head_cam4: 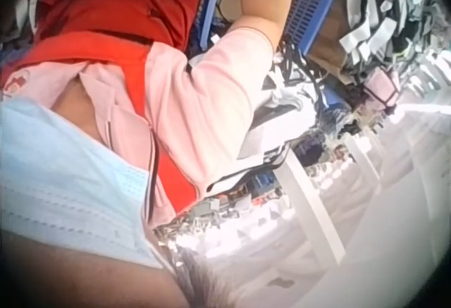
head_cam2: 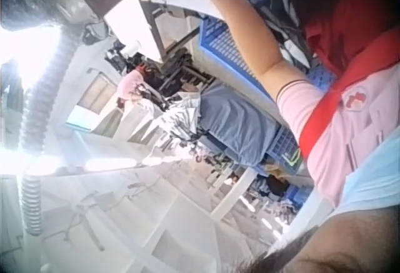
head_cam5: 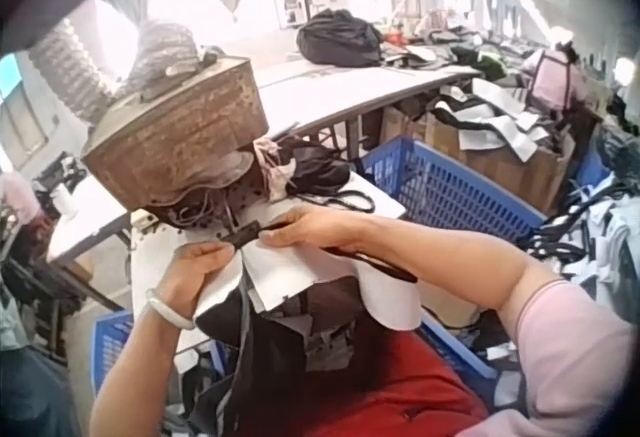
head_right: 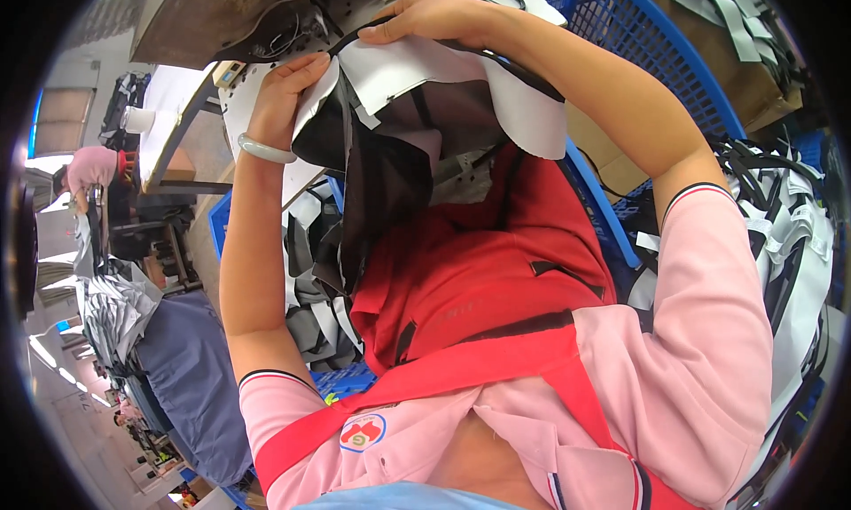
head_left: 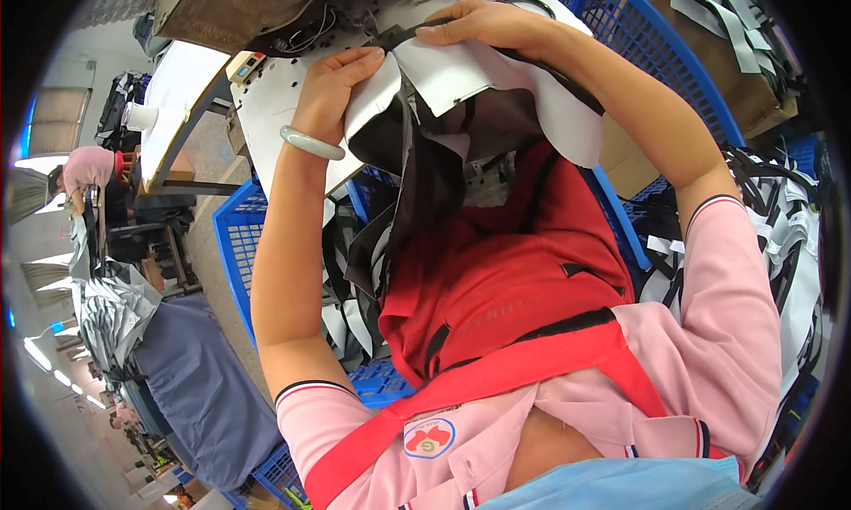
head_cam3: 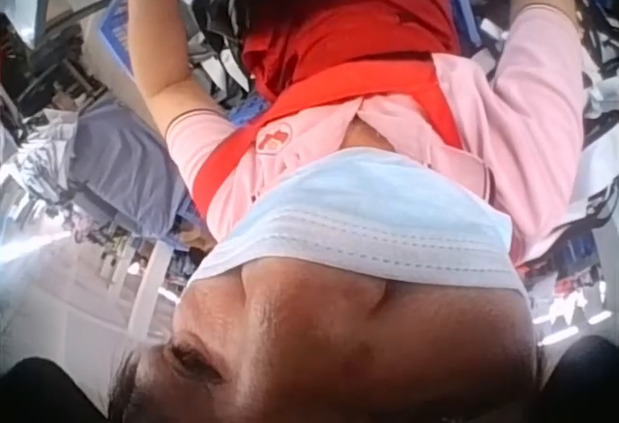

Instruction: Sewing fabric pieces and straps together to assemble bags using an industrial sewing machine.

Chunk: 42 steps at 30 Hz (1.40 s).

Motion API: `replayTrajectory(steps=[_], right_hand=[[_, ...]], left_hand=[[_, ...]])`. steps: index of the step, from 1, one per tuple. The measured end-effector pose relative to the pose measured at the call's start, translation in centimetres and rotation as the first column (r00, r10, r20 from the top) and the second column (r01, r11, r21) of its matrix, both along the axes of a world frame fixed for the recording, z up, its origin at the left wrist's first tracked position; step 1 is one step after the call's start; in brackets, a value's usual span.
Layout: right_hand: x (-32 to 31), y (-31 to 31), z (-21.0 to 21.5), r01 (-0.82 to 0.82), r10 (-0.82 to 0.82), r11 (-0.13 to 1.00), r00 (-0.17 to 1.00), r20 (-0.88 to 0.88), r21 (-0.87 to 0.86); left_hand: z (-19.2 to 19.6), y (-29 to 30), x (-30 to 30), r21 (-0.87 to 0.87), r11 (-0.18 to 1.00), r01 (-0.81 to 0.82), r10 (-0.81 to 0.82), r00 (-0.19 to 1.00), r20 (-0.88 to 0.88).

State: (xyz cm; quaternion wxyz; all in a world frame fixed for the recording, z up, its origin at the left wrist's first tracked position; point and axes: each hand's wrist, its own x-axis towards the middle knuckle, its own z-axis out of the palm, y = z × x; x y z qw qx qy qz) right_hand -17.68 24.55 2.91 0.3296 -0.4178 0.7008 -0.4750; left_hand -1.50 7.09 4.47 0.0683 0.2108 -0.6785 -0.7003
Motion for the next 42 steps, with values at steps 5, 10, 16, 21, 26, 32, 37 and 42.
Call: replayTrajectory(steps=[5,10,16,21,26,32,37,42], right_hand=[[-0.6,-0.6,-0.3,-0.037,0.036,0.999,0.997,0.069,0.007],[-0.7,-0.9,-0.1,-0.007,0.007,1.000,0.999,0.033,0.022],[-1.0,-1.3,2.0,-0.006,0.007,0.999,1.000,-0.024,0.049],[-2.9,-3.6,0.5,-0.094,0.094,0.995,0.995,0.012,-0.023],[-3.0,-2.2,-0.1,-0.060,0.059,0.996,0.998,-0.011,-0.065],[-3.7,0.5,1.8,0.015,-0.028,0.981,0.997,-0.067,-0.192],[0.5,4.9,4.0,-0.298,0.311,0.949,0.809,-0.499,0.108],[7.7,5.5,1.7,-0.572,0.544,0.817,0.723,-0.426,0.072]], left_hand=[[-1.2,-0.8,-0.9,0.022,1.000,0.012,-0.012,1.000,-0.007],[-1.3,-0.4,-1.3,-0.127,0.989,-0.075,0.073,0.997,-0.025],[-1.3,-1.1,-1.6,-0.033,0.995,-0.092,0.090,0.995,-0.044],[-2.8,-3.5,-2.5,0.005,0.998,-0.059,0.059,0.987,-0.147],[-1.6,-1.0,-2.4,-0.058,0.989,-0.135,0.129,0.988,-0.086],[-3.8,-7.2,-0.2,0.156,0.983,-0.100,0.124,0.979,-0.159],[-0.7,1.1,3.2,-0.024,0.995,0.097,-0.100,0.969,-0.226],[1.8,12.1,7.2,-0.545,0.747,0.382,-0.645,0.616,-0.452]])
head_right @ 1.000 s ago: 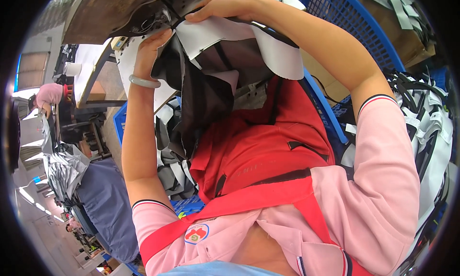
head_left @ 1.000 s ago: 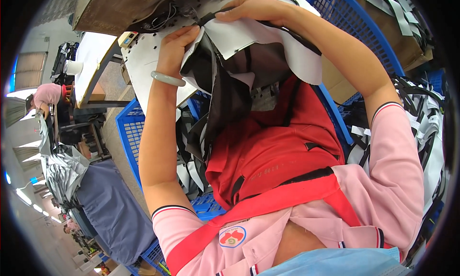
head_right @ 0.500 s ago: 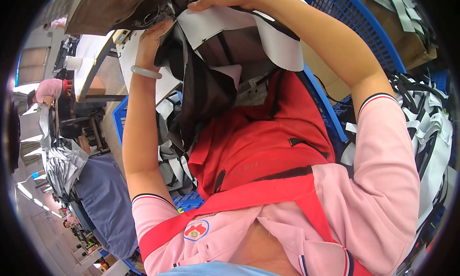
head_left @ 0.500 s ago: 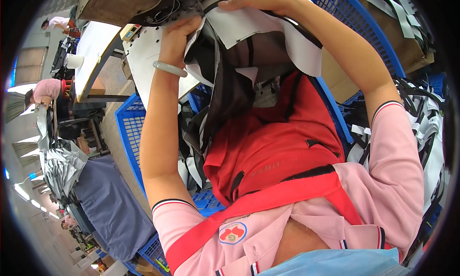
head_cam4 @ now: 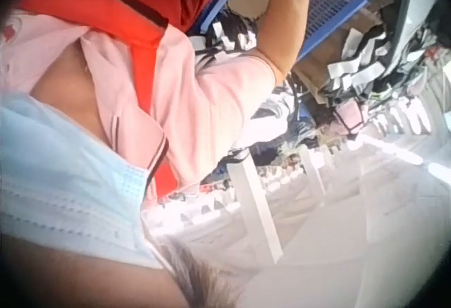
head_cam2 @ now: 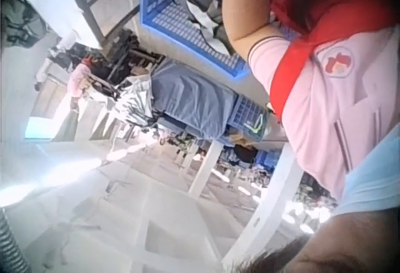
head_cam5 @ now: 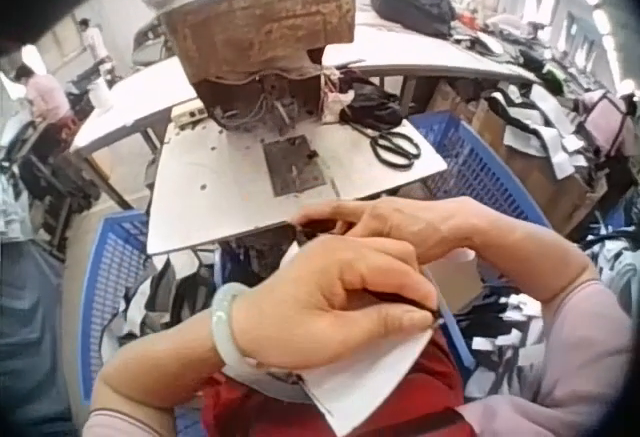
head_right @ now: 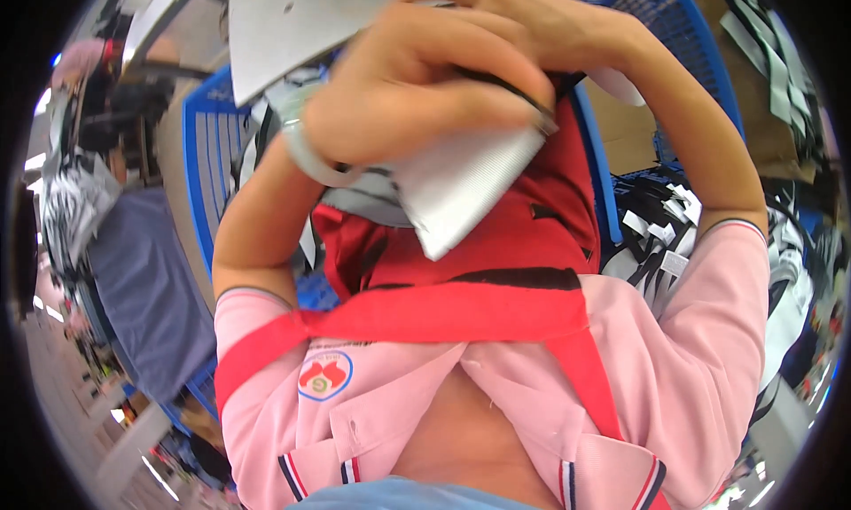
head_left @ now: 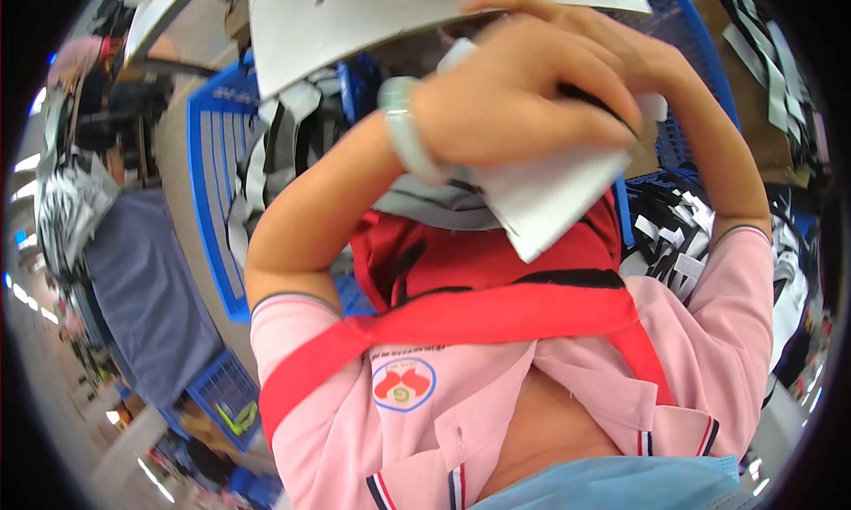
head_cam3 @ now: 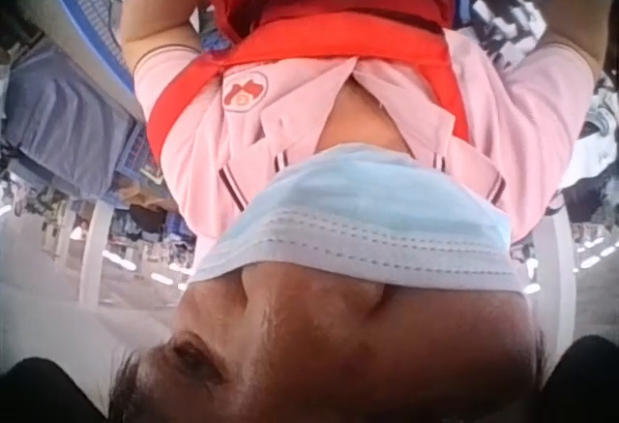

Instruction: Sewing fabric pieces and straps together to assemble bags using an industrial sewing machine.

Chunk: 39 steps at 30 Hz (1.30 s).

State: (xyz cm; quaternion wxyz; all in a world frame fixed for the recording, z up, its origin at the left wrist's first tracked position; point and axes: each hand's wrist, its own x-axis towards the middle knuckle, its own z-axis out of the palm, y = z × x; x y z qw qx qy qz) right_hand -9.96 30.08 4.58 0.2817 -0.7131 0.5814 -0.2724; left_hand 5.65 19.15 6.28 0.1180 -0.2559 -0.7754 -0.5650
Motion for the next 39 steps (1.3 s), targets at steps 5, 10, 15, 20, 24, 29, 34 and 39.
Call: replayTrajectory(steps=[5,10,15,20,24,29,34,39], right_hand=[[1.8,2.2,-1.8,-0.031,0.010,0.980,0.994,0.111,0.194],[1.9,1.0,-4.2,-0.057,0.059,0.994,0.998,-0.025,0.096],[2.3,0.9,-2.3,0.095,-0.088,0.944,0.995,-0.035,0.317],[1.8,1.5,-2.5,0.098,-0.094,0.987,0.995,-0.038,0.126],[1.9,1.5,-2.1,0.045,-0.040,0.998,0.992,-0.123,0.043],[2.6,1.8,-0.7,0.219,-0.216,0.975,0.972,-0.090,0.022],[2.6,2.2,-0.4,0.253,-0.254,0.967,0.959,-0.125,-0.027],[2.9,2.3,-1.0,0.258,-0.262,0.965,0.958,-0.119,-0.045]], left_hand=[[-3.0,1.0,2.2,0.170,0.983,-0.067,0.016,0.958,0.286],[-5.2,-3.7,3.3,0.350,0.856,-0.380,0.150,0.831,0.535],[-5.4,-4.6,4.3,0.456,0.772,-0.443,0.180,0.840,0.511],[-6.0,-5.9,4.4,0.406,0.814,-0.415,0.160,0.832,0.530],[-6.2,-6.2,3.9,0.403,0.819,-0.408,0.157,0.835,0.528],[-6.2,-6.2,3.8,0.368,0.828,-0.423,0.192,0.831,0.523],[-6.1,-6.0,3.9,0.358,0.831,-0.425,0.194,0.825,0.531],[-6.0,-6.2,3.9,0.343,0.871,-0.351,0.129,0.838,0.530]])
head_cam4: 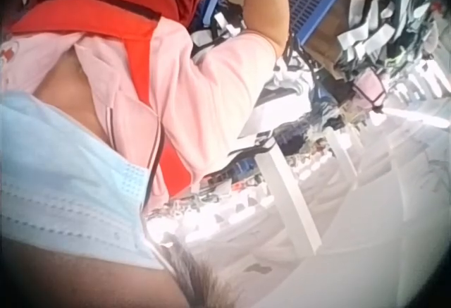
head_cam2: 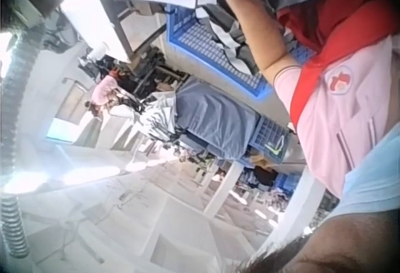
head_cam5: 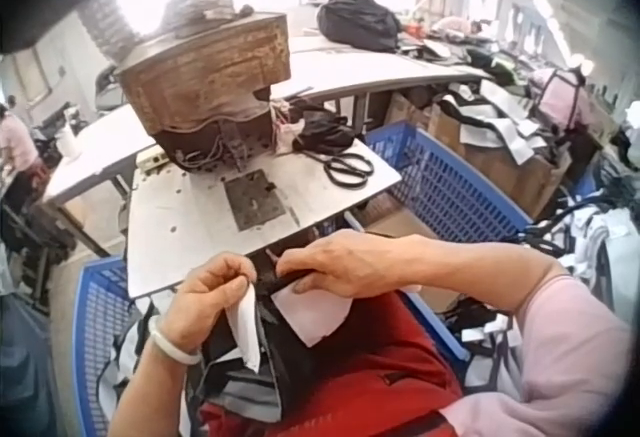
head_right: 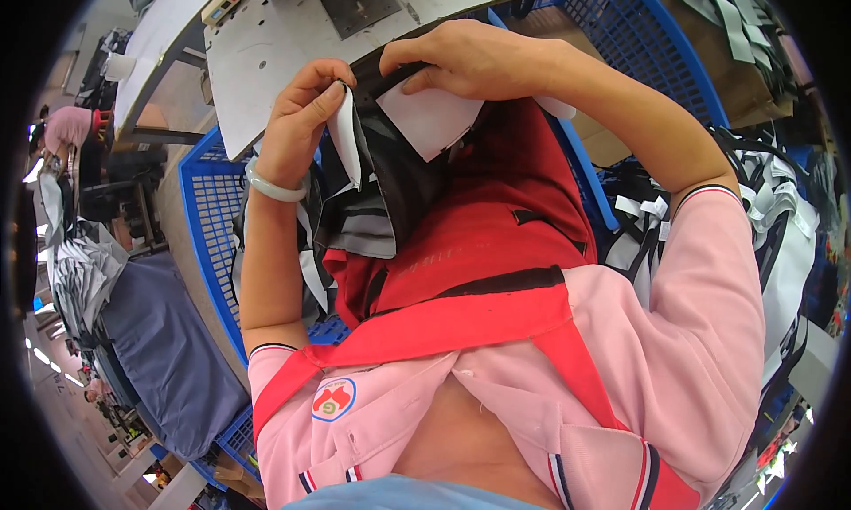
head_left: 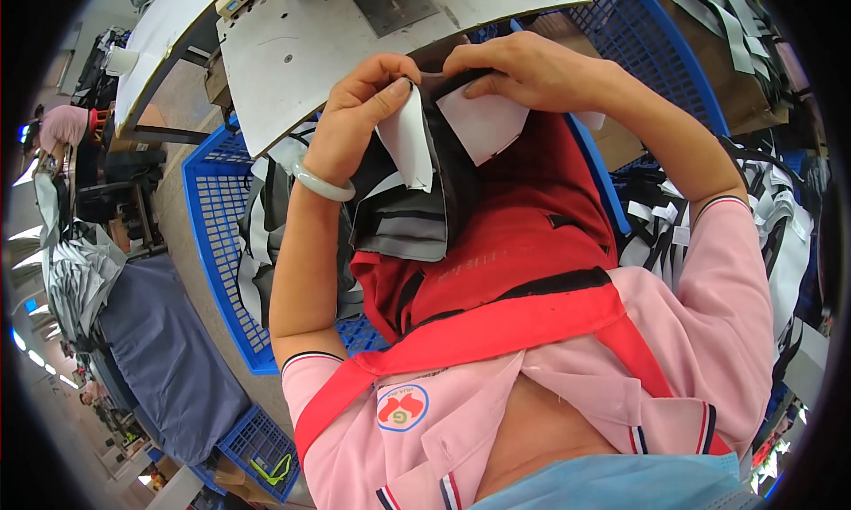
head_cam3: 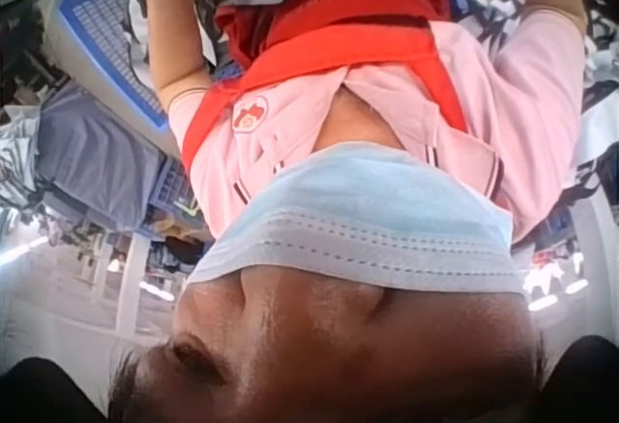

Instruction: Sewing fabric pieces and straps together to assemble bags using an industrial sewing machine.

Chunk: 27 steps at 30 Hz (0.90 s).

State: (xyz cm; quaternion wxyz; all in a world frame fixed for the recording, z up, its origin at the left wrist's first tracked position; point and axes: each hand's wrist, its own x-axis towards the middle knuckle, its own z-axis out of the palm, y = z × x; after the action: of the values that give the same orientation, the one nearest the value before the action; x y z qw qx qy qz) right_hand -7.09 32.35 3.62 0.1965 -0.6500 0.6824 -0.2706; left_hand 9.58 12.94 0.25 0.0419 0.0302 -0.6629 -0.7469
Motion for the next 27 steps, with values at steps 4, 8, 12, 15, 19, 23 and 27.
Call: replayTrajectory(steps=[4,8,12,15,19,23,27], right_hand=[[0.0,-0.1,-0.1,0.038,-0.038,0.999,0.999,-0.032,0.005],[-0.1,-0.6,-0.3,0.135,-0.135,0.988,0.991,0.009,-0.081],[0.6,-1.6,0.5,0.134,-0.116,0.983,0.982,0.149,-0.122],[0.7,-2.2,0.5,0.074,-0.064,0.995,0.986,0.154,-0.063],[0.0,-2.8,0.3,-0.005,0.007,1.000,0.981,0.195,-0.009],[-0.5,-2.4,-0.1,0.171,-0.175,0.984,0.957,0.230,0.041],[-1.0,-2.0,0.1,0.171,-0.176,0.984,0.929,0.326,0.044]], left_hand=[[0.1,-0.1,-0.1,0.001,0.999,0.032,-0.032,0.998,0.056],[-0.5,0.2,-0.4,0.014,0.995,-0.101,0.101,0.994,0.035],[-0.5,1.0,-0.6,0.011,0.979,-0.204,0.204,0.979,0.009],[-0.4,1.7,-0.9,-0.035,0.986,-0.165,0.163,0.986,-0.035],[-1.3,1.5,-1.1,0.039,0.990,-0.138,0.139,0.990,-0.007],[-1.4,1.3,-0.9,0.056,0.986,-0.159,0.161,0.987,-0.031],[-1.7,1.1,-0.7,0.069,0.979,-0.191,0.194,0.980,-0.035]])
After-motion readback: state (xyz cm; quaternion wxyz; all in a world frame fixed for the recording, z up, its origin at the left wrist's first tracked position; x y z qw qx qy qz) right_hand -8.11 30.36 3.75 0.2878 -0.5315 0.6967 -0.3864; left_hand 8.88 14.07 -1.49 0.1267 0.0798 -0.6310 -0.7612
